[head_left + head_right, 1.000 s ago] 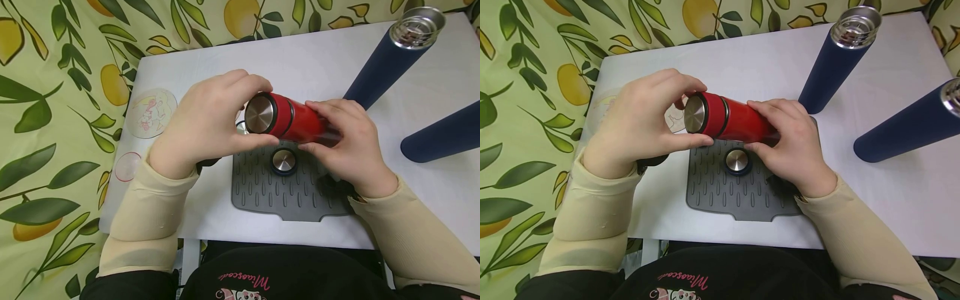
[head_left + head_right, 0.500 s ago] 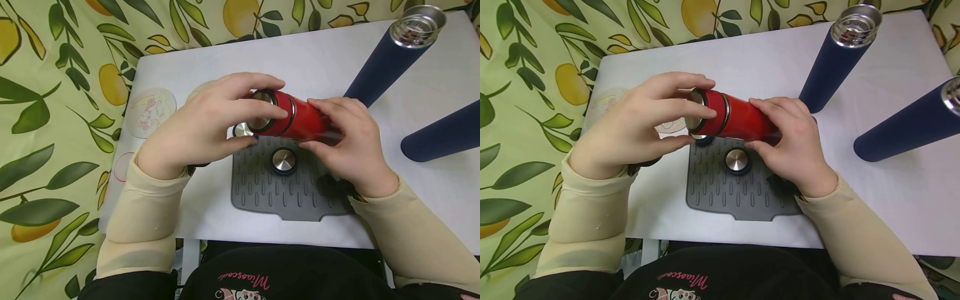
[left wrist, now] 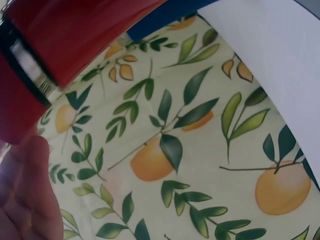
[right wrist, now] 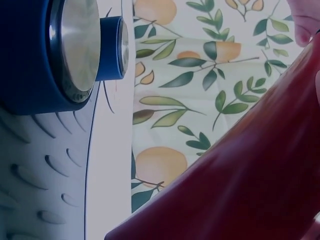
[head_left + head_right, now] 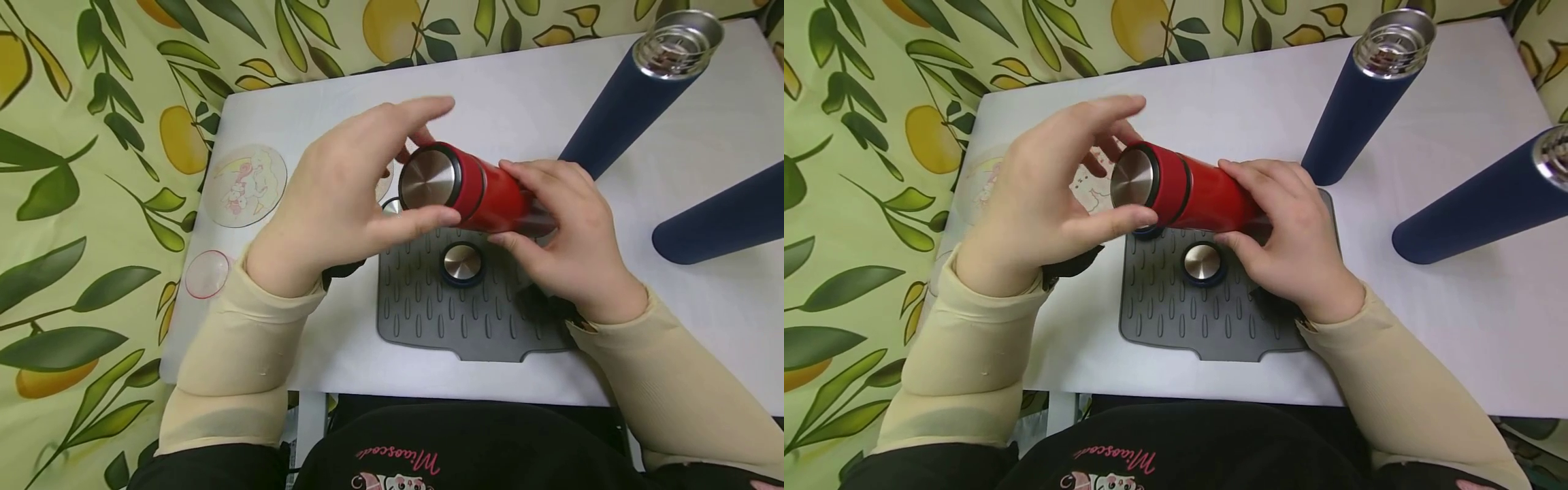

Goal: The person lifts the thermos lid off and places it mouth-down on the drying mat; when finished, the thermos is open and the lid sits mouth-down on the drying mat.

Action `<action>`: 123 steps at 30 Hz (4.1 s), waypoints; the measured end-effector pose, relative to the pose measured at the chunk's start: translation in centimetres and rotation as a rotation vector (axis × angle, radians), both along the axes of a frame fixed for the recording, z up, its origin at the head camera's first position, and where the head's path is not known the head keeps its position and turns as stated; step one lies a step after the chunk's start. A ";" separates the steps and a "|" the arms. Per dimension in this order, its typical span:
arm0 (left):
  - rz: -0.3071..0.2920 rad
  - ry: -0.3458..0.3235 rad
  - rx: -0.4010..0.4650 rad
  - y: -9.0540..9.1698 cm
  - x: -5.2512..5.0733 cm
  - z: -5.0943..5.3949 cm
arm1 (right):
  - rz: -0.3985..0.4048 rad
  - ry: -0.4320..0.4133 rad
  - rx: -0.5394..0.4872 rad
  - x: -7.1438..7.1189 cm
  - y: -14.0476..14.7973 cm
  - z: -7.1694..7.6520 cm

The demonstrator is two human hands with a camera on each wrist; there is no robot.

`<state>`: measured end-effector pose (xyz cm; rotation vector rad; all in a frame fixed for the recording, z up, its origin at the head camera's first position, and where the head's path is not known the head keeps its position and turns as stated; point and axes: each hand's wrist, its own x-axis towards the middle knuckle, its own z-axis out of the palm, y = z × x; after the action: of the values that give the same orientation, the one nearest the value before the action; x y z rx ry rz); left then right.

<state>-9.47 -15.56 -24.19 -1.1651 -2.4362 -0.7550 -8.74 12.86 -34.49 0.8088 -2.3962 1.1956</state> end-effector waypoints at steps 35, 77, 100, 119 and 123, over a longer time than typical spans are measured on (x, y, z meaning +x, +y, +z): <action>-0.276 -0.013 -0.027 -0.8 0.0 0.7 | -0.024 0.036 -0.098 -0.1 -0.2 -0.7; 0.014 -0.197 -0.040 -4.6 4.4 -5.8 | -0.201 -0.155 -0.441 -1.8 -0.8 0.8; 0.108 -0.435 -0.336 -3.0 5.9 -11.7 | -0.128 -0.697 -0.418 -10.2 -5.3 -0.4; 0.089 -0.396 -0.348 -2.0 5.7 -12.1 | -0.096 -0.709 -0.251 -10.7 -5.1 -0.6; 0.102 -0.410 -0.345 -2.1 5.7 -12.1 | -0.099 -0.719 -0.232 -10.7 -4.9 -0.7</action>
<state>-3.73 -17.61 -36.29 -1.0715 -3.0379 -0.6054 -19.42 8.00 -35.20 0.1872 -2.6903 1.9212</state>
